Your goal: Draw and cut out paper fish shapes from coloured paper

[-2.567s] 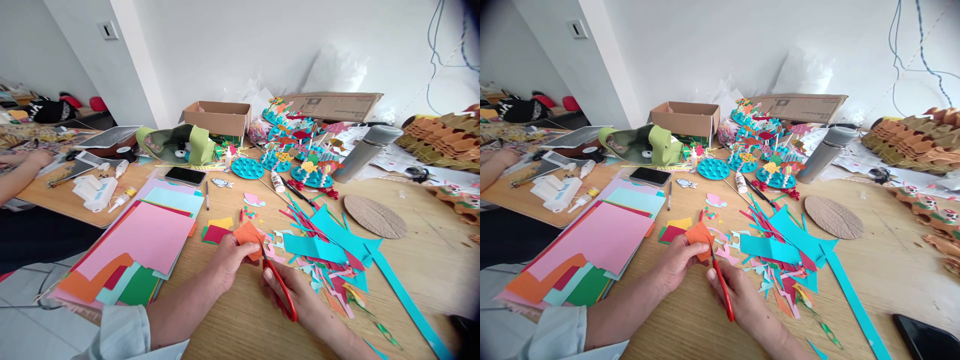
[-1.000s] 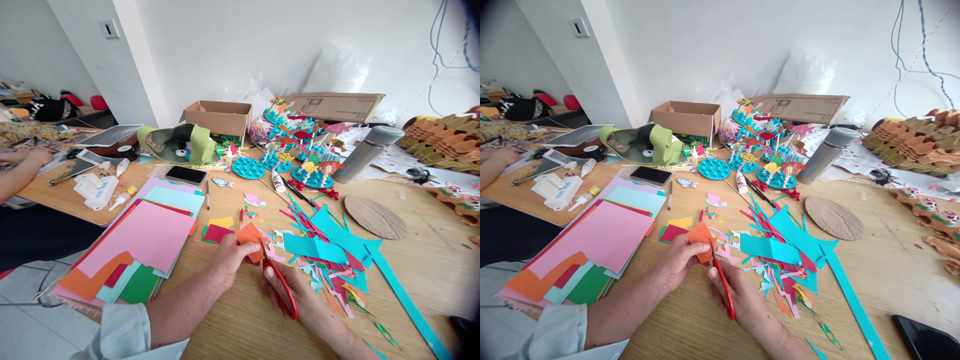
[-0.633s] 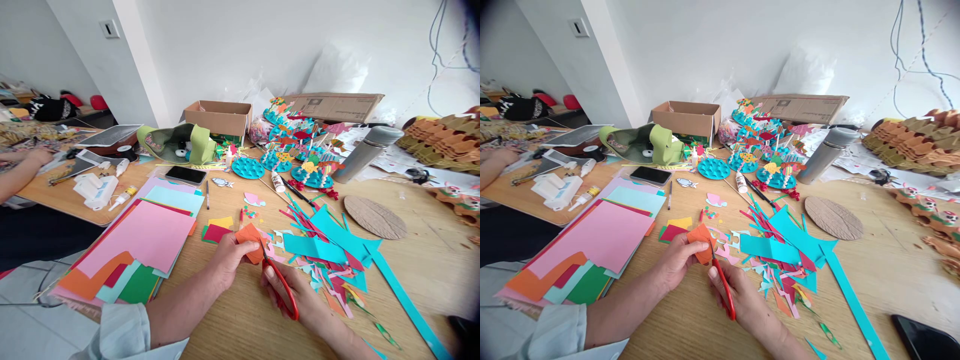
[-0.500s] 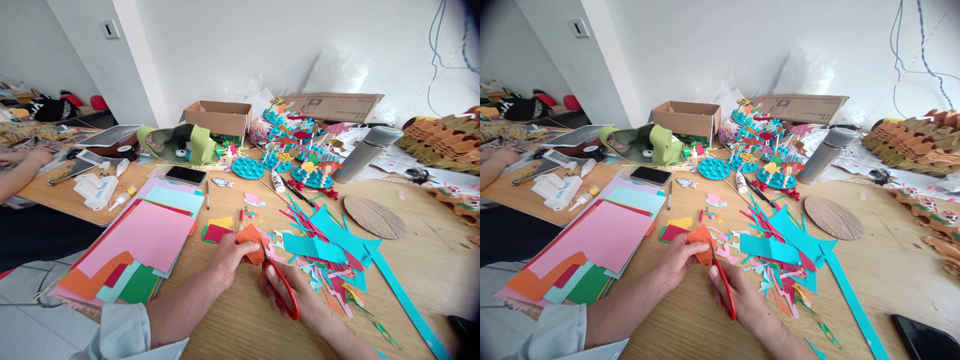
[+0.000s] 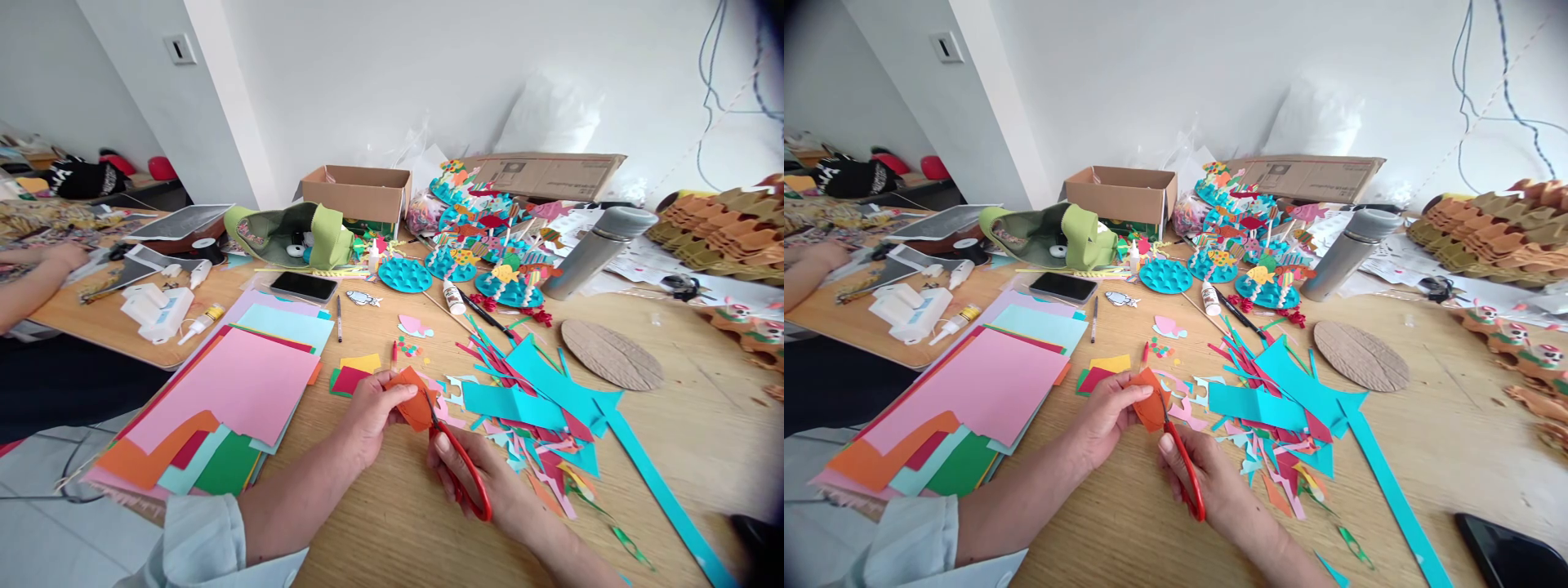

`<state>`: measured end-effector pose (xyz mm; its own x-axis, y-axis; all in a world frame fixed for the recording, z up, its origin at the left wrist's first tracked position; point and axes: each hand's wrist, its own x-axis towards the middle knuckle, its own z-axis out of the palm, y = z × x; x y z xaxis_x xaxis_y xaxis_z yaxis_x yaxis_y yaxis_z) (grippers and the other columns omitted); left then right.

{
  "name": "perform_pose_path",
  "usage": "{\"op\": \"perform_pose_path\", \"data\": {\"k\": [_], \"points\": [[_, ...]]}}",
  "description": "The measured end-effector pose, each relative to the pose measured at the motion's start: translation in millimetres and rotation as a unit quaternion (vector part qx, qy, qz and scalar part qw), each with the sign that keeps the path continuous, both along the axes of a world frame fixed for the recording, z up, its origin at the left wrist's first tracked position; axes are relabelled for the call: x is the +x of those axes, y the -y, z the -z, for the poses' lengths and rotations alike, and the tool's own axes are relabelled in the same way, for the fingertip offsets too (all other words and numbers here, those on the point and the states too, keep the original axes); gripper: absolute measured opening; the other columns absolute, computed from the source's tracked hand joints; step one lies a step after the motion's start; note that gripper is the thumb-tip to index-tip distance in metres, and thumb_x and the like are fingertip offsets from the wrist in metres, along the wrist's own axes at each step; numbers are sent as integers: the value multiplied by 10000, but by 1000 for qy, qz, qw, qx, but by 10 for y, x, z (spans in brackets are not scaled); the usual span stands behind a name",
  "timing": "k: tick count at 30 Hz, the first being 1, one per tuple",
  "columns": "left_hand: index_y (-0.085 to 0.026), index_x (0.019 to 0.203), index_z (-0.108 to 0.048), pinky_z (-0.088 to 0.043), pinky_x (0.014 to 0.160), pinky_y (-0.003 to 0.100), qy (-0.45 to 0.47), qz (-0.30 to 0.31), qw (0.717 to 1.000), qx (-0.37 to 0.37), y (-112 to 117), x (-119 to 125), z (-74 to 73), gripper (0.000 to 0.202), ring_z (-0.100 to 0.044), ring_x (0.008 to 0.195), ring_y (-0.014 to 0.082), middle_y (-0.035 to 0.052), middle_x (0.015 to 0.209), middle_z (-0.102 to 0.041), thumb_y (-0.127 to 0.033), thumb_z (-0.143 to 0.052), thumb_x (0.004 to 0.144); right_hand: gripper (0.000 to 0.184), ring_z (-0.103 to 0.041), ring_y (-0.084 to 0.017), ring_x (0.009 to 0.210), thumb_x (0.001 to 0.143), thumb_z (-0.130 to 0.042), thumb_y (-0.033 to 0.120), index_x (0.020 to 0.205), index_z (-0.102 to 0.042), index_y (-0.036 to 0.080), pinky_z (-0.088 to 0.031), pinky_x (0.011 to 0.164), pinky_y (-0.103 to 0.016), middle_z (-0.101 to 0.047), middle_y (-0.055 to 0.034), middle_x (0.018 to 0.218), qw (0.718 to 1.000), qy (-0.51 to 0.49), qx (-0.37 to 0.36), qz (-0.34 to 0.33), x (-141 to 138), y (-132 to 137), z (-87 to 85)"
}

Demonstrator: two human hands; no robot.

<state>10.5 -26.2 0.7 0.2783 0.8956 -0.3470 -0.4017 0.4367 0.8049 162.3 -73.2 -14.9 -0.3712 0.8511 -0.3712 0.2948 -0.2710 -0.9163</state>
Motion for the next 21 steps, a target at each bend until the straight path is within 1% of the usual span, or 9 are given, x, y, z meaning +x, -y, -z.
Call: {"op": "perform_pose_path", "data": {"k": [2, 5, 9, 11, 15, 18, 21], "points": [[-128, 790, -719, -456, 655, 300, -6, 5, 1000, 5, -6, -8, 11, 285, -607, 719, 196, 106, 842, -710, -306, -762, 572, 651, -413, -61, 367, 752, -365, 827, 685, -470, 188, -323, 338, -175, -451, 52, 490, 1000, -1, -8, -2, 13, -1, -10], [-127, 833, -720, -472, 694, 308, -1, 25, 1000, 7, -14, -26, 64, 307, -620, 769, 204, 105, 885, -711, -305, -759, 585, 653, -433, -64, 378, 747, -374, 828, 713, -482, 185, -345, 348, -173, -466, 50, 502, 1000, -16, -21, -1, 43, 0, -20], [-119, 881, -701, -471, 655, 297, 8, 27, 1000, -1, -32, -54, 146, 337, -621, 758, 200, 110, 900, -708, -285, -761, 594, 639, -454, -79, 390, 771, -376, 805, 726, -508, 182, -381, 344, -178, -480, 42, 494, 998, -51, -42, -13, 96, -1, 22], [-128, 885, -691, -466, 667, 287, 14, 25, 1000, -3, -41, -66, 169, 335, -627, 784, 200, 101, 901, -707, -268, -769, 591, 616, -455, -82, 390, 798, -383, 774, 742, -524, 177, -389, 335, -175, -493, 37, 488, 996, -68, -51, -23, 121, -3, 43], [-125, 829, -685, -455, 714, 278, 14, 23, 1000, -2, -51, -79, 171, 307, -627, 800, 190, 94, 870, -707, -268, -787, 578, 578, -443, -70, 392, 846, -392, 715, 745, -529, 162, -382, 338, -157, -495, 35, 493, 993, -94, -56, -49, 146, -10, 23], [-128, 776, -674, -447, 701, 267, 12, 18, 1000, -10, -52, -80, 155, 286, -616, 754, 166, 78, 835, -702, -262, -796, 556, 560, -451, -71, 410, 857, -402, 695, 752, -528, 159, -380, 345, -150, -490, 36, 507, 992, -106, -53, -50, 154, -18, 3], [-134, 720, -652, -432, 672, 249, 9, 8, 1000, -16, -46, -76, 127, 267, -595, 696, 137, 49, 773, -685, -240, -804, 529, 564, -473, -81, 423, 860, -387, 699, 766, -531, 162, -385, 356, -159, -500, 32, 518, 992, -105, -57, -42, 167, -26, 22]]}}
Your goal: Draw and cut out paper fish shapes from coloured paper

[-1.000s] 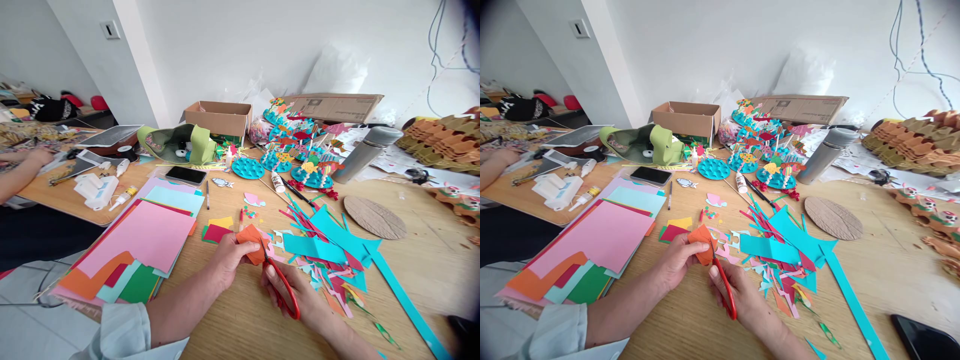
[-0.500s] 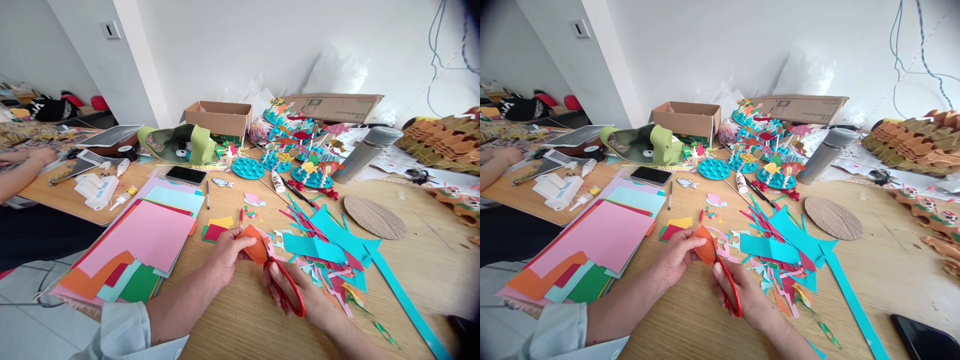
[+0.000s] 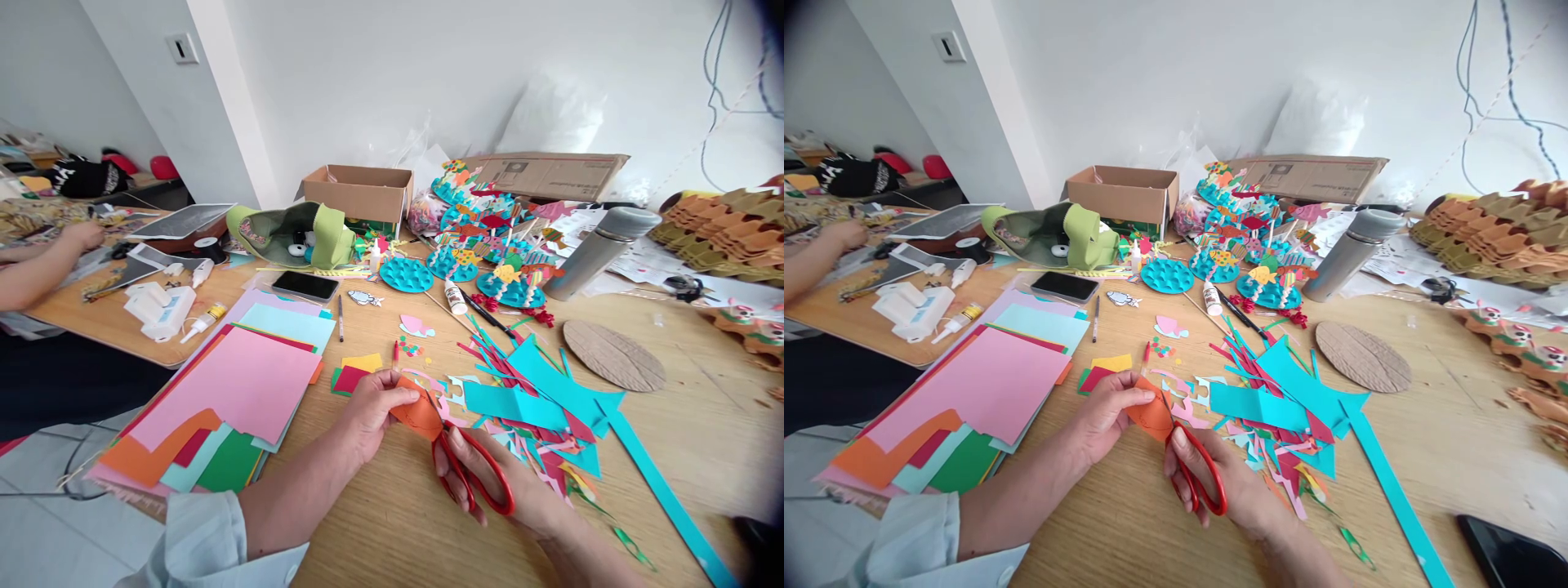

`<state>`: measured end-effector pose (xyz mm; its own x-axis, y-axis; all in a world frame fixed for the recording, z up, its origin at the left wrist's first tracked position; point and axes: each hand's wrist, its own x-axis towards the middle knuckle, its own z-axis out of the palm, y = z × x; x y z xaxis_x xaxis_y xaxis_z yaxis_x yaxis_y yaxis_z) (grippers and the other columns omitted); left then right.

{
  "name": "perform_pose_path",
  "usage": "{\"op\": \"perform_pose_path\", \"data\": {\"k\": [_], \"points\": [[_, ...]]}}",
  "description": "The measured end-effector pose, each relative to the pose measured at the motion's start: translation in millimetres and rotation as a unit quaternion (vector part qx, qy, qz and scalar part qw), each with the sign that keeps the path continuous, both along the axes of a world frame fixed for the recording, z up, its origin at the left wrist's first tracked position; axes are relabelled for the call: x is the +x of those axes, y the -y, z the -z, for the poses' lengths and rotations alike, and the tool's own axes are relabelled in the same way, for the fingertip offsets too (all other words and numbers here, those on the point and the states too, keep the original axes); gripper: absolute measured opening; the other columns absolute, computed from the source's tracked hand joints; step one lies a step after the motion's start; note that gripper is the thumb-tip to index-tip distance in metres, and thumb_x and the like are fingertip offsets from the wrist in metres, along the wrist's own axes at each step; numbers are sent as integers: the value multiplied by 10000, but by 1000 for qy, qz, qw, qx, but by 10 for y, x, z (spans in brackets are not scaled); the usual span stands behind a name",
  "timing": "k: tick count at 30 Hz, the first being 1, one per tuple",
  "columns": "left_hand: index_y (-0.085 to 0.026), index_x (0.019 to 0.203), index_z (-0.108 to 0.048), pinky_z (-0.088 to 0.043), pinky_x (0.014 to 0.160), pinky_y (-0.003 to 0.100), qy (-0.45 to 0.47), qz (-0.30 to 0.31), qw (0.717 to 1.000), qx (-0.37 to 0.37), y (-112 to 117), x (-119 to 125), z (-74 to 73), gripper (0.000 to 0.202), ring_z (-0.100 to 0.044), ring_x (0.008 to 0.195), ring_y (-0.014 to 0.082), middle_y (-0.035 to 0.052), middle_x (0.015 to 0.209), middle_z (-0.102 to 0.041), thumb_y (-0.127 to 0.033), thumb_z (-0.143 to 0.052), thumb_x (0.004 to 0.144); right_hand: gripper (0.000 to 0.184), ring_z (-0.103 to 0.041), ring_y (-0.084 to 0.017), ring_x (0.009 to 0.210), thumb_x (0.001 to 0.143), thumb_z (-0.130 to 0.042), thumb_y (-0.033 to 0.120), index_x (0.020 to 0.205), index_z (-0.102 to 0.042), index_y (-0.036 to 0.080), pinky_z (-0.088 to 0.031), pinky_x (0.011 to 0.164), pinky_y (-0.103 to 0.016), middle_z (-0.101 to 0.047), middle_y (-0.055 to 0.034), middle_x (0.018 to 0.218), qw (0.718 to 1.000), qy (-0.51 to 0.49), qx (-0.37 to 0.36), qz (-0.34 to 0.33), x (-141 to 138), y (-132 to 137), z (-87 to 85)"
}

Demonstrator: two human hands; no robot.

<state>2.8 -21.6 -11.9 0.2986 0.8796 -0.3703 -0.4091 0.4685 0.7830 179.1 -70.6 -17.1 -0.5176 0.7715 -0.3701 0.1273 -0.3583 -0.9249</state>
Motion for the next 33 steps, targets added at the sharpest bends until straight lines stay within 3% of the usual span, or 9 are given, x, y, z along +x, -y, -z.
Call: {"op": "perform_pose_path", "data": {"k": [12, 16, 25, 33], "points": [[-162, 810, -605, -426, 707, 277, -29, 25, 999, -7, -2, 2, 33, 376, -621, 742, 166, 36, 788, -682, -136, -784, 481, 594, -445, -82, 396, 852, -377, 716, 854, -557, 150, -374, 363, -176, -506, 34, 511, 1000, -15, -6, 7, 17, 17, 12], [-145, 758, -627, -417, 701, 274, -27, 42, 999, -1, 2, 2, -13, 315, -602, 703, 151, 33, 761, -670, -174, -797, 494, 598, -465, -91, 423, 854, -382, 711, 888, -566, 143, -380, 364, -170, -502, 34, 511, 1000, -9, -12, 4, 16, 12, 2], [-142, 711, -648, -423, 694, 272, -33, 39, 999, 19, 20, 6, 2, 213, -591, 683, 146, 28, 735, -667, -173, -777, 545, 598, -483, -86, 436, 814, -398, 752, 767, -537, 172, -391, 368, -173, -489, 36, 523, 999, 46, -4, 5, -2, 1, 11], [-148, 655, -631, -431, 671, 274, 5, 33, 999, 1, 26, 30, -48, 216, -573, 620, 131, 16, 683, -648, -153, -788, 506, 603, -465, -81, 411, 799, -394, 769, 740, -523, 183, -394, 371, -189, -484, 45, 512, 997, 74, 1, 17, -30, 9, -19]]}}
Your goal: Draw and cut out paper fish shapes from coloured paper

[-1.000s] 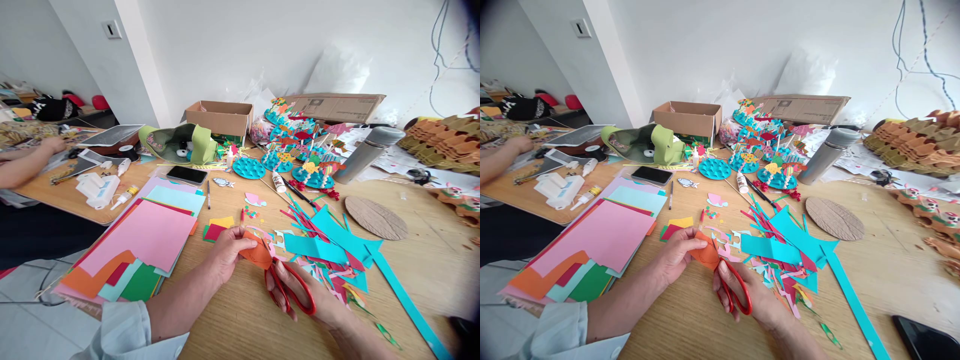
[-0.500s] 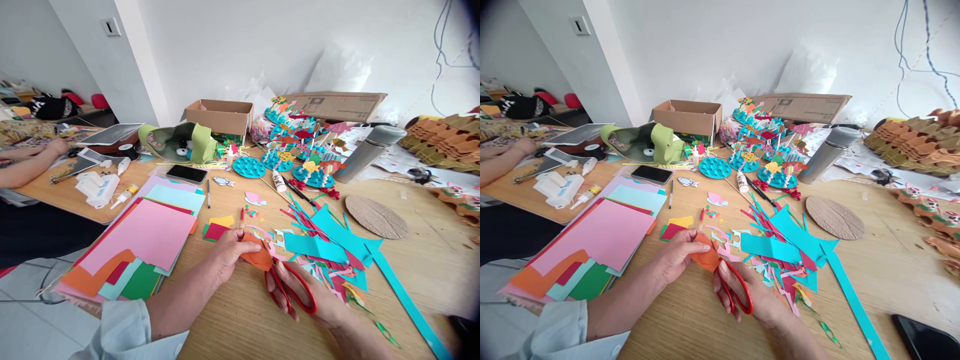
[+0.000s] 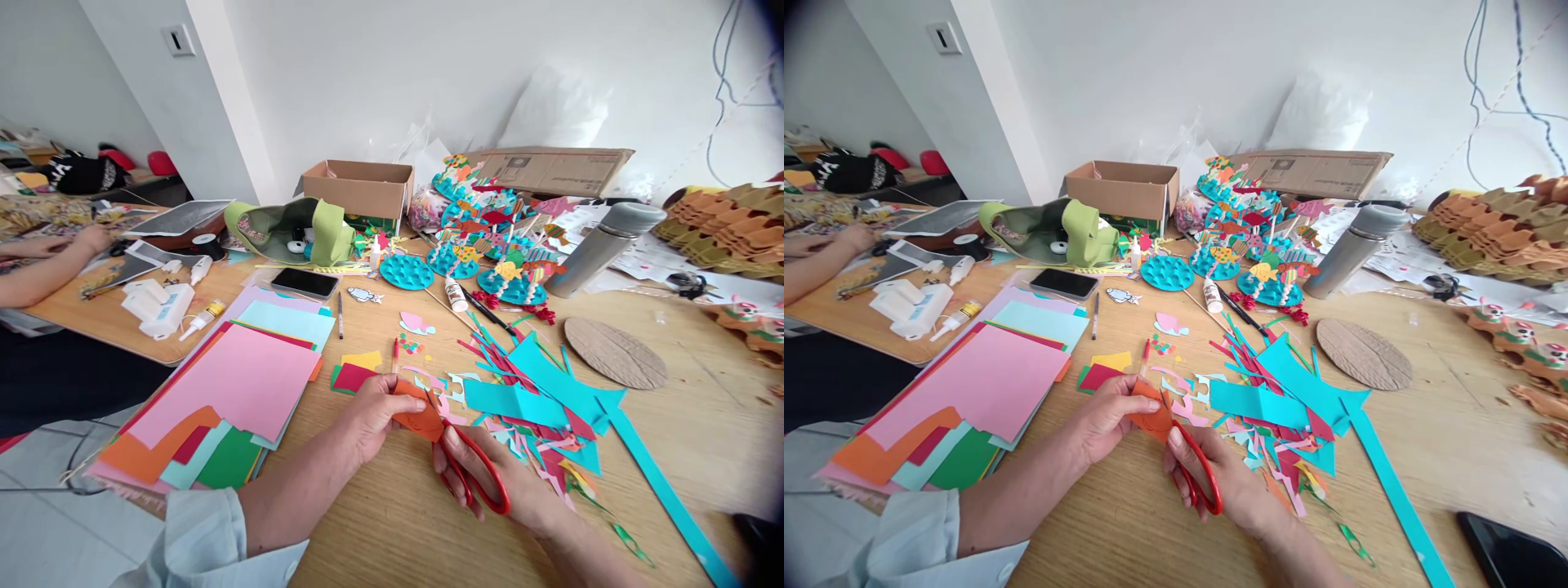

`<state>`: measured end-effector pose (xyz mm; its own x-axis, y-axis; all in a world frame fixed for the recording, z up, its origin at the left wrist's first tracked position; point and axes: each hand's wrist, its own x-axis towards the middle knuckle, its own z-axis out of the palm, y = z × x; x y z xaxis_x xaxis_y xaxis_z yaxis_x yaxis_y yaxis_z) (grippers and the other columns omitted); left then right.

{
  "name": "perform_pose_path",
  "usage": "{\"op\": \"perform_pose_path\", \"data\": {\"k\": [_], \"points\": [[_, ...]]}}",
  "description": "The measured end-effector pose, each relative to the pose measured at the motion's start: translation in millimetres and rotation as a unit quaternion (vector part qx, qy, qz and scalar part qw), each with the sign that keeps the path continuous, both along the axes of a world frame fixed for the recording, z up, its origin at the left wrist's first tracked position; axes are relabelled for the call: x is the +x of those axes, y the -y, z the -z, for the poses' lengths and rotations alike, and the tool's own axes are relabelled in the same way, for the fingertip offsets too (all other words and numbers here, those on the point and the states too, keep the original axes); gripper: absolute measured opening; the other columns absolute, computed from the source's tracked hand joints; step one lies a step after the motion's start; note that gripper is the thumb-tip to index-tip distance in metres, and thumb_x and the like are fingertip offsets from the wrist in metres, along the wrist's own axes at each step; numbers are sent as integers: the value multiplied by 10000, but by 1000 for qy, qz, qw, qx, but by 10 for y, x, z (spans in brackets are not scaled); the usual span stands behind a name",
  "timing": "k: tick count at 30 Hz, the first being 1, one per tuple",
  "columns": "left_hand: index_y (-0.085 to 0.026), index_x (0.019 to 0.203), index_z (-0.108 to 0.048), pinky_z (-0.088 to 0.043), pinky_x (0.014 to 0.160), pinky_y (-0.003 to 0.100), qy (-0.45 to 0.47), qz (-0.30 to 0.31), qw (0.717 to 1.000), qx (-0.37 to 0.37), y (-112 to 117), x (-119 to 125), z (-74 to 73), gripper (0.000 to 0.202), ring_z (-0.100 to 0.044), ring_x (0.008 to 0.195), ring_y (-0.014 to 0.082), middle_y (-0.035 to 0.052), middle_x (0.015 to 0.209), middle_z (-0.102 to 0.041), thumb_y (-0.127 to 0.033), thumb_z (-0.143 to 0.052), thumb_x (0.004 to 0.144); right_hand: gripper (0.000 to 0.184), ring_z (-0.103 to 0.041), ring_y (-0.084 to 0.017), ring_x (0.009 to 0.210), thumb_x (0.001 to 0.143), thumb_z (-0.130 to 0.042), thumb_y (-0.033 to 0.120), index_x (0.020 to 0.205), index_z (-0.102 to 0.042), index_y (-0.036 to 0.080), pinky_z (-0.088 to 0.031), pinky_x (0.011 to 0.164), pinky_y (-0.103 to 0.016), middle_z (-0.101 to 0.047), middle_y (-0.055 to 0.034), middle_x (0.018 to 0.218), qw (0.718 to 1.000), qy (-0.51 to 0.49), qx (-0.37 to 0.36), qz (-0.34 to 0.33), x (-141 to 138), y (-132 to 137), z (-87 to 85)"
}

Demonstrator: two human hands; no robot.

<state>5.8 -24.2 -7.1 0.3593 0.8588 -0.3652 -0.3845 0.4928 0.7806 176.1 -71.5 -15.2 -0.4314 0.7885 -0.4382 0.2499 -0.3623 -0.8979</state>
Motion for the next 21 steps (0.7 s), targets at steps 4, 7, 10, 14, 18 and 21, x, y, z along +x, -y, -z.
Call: {"op": "perform_pose_path", "data": {"k": [4, 7, 10, 14, 18, 21], "points": [[-143, 681, -638, -432, 668, 269, 4, -4, 1000, -1, -1, 14, -13, 239, -575, 625, 130, 13, 679, -646, -134, -785, 494, 627, -453, -78, 404, 789, -383, 784, 739, -533, 178, -383, 374, -195, -483, 45, 509, 1000, 8, 7, -1, -23, 0, -47], [-140, 688, -639, -434, 672, 274, -1, -8, 1000, 0, 1, 17, -18, 251, -588, 649, 144, 21, 687, -652, -134, -787, 485, 649, -466, -82, 415, 754, -387, 815, 738, -519, 180, -387, 383, -198, -478, 47, 512, 1000, 16, -1, 2, -35, 3, -81], [-140, 709, -645, -431, 661, 264, -3, -4, 1000, 2, 4, 13, -18, 251, -588, 657, 142, 27, 715, -661, -136, -784, 499, 665, -471, -81, 416, 725, -385, 840, 748, -496, 184, -378, 388, -194, -475, 52, 513, 1000, 11, -10, 7, -47, 4, -97], [-143, 708, -638, -423, 645, 260, -3, -1, 1000, 7, 4, 12, -19, 258, -585, 640, 136, 26, 725, -659, -148, -790, 500, 681, -464, -85, 424, 703, -374, 860, 747, -481, 189, -366, 385, -197, -465, 53, 515, 1000, -3, -8, 8, -61, 3, -92], [-149, 667, -619, -419, 650, 266, -1, -11, 1000, 4, 3, 25, -45, 272, -570, 624, 132, 11, 684, -639, -151, -802, 467, 689, -464, -91, 438, 695, -367, 867, 750, -483, 190, -373, 388, -200, -460, 55, 517, 1000, 3, -8, 8, -60, 5, -94], [-150, 656, -617, -424, 658, 274, -2, -15, 1000, 5, 4, 32, -58, 279, -576, 630, 142, 11, 670, -636, -158, -810, 455, 702, -443, -76, 405, 692, -358, 872, 753, -491, 185, -360, 387, -201, -466, 57, 513, 1000, 18, -8, 2, -51, 5, -98]]}}
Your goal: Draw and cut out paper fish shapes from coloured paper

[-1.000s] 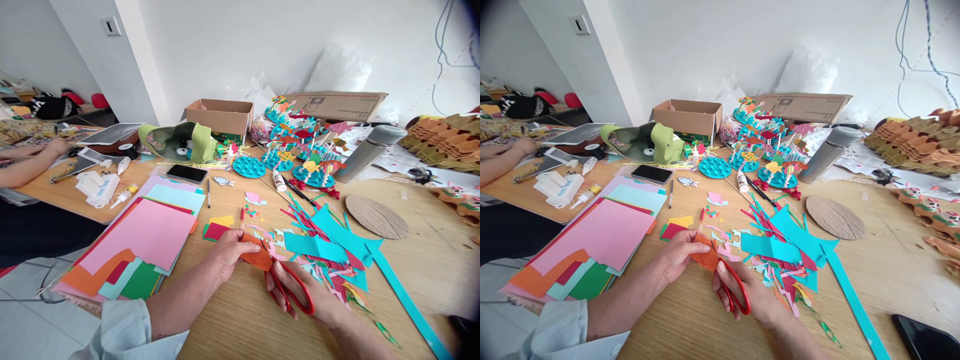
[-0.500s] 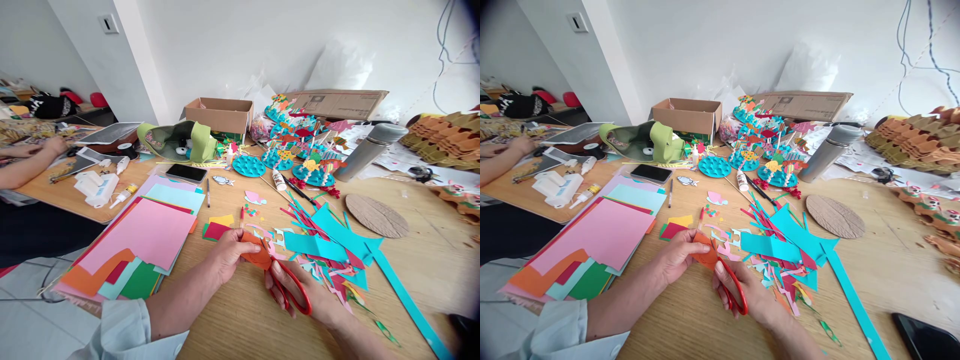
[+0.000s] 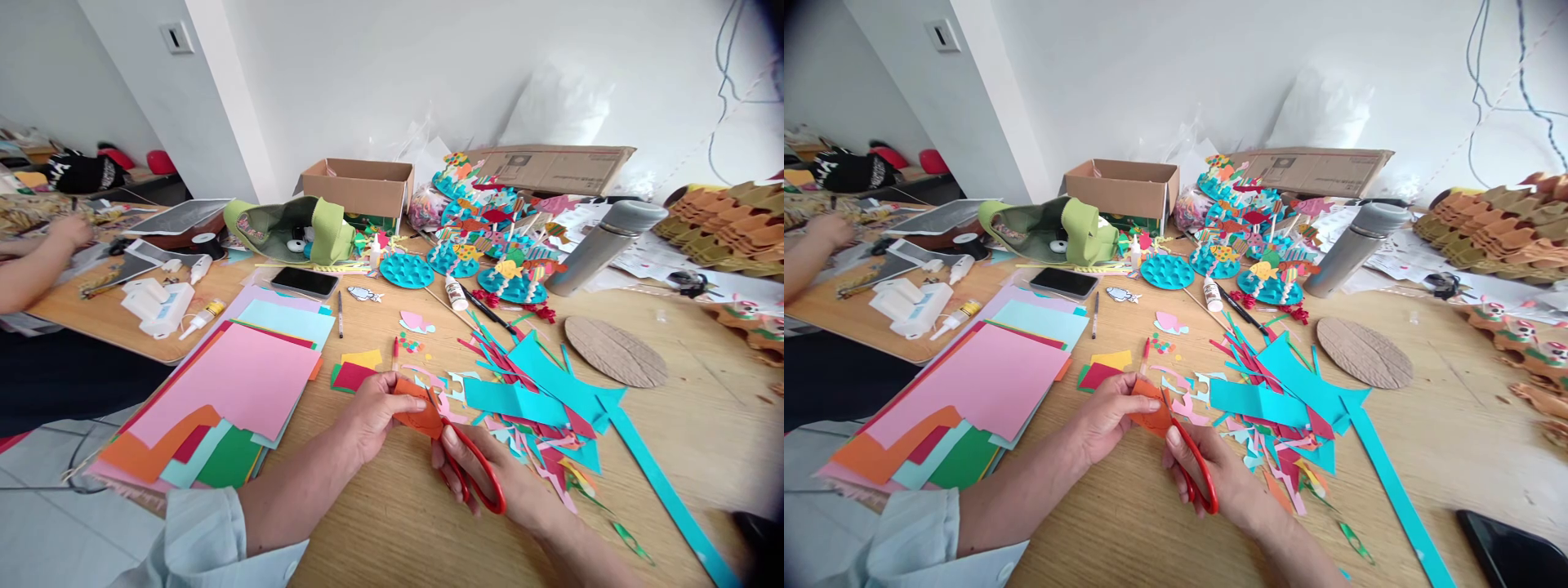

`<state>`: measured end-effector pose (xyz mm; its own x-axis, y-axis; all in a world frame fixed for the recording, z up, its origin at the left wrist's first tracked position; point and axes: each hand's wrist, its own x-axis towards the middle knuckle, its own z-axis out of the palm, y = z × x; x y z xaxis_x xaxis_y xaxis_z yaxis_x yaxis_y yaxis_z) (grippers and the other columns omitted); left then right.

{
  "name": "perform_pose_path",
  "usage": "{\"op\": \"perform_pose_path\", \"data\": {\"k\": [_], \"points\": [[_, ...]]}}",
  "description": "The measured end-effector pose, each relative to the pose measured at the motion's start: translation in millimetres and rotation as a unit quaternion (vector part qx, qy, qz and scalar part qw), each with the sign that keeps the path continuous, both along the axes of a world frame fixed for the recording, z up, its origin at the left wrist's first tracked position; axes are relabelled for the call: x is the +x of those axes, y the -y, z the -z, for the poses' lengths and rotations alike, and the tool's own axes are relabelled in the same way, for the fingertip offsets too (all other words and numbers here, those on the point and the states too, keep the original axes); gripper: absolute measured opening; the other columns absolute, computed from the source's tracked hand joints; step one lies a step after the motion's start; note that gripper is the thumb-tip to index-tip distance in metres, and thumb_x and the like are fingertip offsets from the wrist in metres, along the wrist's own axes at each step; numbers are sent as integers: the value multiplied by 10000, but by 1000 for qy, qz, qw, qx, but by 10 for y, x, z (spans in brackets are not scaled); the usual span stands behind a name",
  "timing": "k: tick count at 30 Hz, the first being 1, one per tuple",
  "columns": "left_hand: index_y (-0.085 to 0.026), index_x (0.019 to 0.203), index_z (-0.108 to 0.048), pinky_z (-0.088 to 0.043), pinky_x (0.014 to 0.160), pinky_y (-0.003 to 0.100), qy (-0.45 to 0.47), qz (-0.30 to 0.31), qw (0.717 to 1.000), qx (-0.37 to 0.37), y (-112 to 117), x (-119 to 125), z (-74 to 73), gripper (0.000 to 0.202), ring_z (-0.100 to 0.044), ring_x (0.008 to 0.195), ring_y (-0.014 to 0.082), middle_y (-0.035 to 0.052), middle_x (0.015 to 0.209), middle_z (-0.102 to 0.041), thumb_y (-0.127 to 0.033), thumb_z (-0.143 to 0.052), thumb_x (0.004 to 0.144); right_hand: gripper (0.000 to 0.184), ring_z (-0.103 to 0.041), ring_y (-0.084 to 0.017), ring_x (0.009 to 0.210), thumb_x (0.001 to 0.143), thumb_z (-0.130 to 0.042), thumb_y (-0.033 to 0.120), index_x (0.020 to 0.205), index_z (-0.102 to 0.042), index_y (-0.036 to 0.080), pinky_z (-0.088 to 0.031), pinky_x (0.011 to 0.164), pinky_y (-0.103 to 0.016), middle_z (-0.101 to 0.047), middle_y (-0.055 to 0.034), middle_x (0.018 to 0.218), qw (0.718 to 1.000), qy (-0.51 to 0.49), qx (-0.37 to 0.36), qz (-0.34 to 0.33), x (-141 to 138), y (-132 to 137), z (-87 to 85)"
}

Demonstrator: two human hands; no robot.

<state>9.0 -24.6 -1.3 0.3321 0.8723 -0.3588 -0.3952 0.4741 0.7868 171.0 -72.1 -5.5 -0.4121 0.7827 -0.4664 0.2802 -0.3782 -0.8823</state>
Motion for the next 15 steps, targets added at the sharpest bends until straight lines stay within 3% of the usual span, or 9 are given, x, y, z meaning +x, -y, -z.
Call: {"op": "perform_pose_path", "data": {"k": [6, 15], "points": [[-139, 691, -647, -432, 687, 291, -18, -1, 1000, -8, 2, -12, 40, 303, -607, 674, 170, 30, 691, -656, -172, -831, 452, 705, -448, -80, 410, 697, -358, 870, 759, -504, 183, -357, 391, -204, -468, 54, 513, 1000, 6, -3, -1, 5, -2, -4], [-138, 667, -624, -402, 666, 249, -19, -11, 1000, -20, -7, -19, 83, 307, -571, 653, 126, 13, 684, -651, -149, -828, 438, 725, -418, -65, 381, 694, -327, 880, 759, -501, 179, -349, 393, -202, -473, 57, 502, 1000, 15, 0, -2, 3, -2, -5]]}}
